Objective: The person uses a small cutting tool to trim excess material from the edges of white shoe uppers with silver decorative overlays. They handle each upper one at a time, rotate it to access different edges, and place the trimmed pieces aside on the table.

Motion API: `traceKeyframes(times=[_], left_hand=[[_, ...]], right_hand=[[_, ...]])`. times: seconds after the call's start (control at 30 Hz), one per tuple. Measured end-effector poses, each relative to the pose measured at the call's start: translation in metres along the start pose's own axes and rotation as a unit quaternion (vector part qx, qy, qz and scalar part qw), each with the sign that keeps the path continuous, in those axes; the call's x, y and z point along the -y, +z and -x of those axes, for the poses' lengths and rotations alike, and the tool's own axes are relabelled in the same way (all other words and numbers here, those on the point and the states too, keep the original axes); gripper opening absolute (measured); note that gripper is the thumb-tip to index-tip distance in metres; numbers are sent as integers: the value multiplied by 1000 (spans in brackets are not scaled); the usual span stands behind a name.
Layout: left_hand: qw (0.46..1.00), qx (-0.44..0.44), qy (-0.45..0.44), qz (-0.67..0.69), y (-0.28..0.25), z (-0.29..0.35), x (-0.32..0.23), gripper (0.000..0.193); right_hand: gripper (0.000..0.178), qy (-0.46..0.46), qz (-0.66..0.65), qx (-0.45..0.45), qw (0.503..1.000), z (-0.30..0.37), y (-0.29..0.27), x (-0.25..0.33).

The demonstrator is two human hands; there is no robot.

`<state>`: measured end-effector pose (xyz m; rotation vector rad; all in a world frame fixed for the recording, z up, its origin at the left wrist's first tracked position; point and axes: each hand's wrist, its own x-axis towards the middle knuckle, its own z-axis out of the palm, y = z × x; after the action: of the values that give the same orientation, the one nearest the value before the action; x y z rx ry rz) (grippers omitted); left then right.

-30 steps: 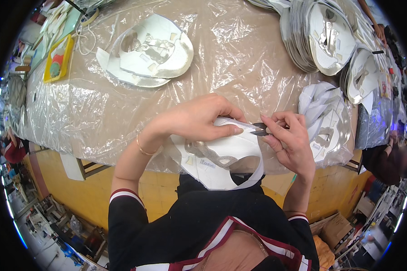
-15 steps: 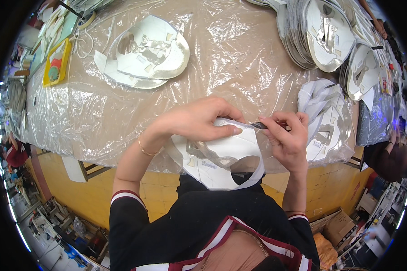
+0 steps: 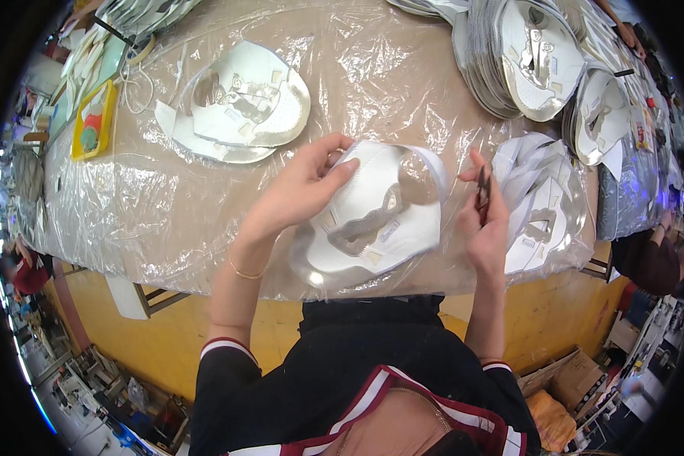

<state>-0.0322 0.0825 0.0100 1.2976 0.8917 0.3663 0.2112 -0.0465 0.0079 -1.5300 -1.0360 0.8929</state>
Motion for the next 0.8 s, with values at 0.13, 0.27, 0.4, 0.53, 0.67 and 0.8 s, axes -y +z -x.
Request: traceKeyframes(times=[0.13,0.27,0.4,0.53,0.67,0.8], left_hand=[[996,-39,-23,77,9,6,22,30],[997,-9,-45,66,20,17,31,43],[912,-175,137,-345,35,28,19,72],[911,-139,259,-289,44,30,-1,66],[949,-56,248,-186,47,28,-10,50],[947,-72,269,-157,52,27,-7,43]], right_hand=[[66,-42,171,-7,984,4,16,-18],[47,-68,158,5,985,-7,24,-40],[30,-96,181,41,978,-2,19,-30],[31,-198,97,56,974,5,23,-3],[40,-198,121,93,968,16,13,21],[46,-223,244,96,939,23,-5,29]])
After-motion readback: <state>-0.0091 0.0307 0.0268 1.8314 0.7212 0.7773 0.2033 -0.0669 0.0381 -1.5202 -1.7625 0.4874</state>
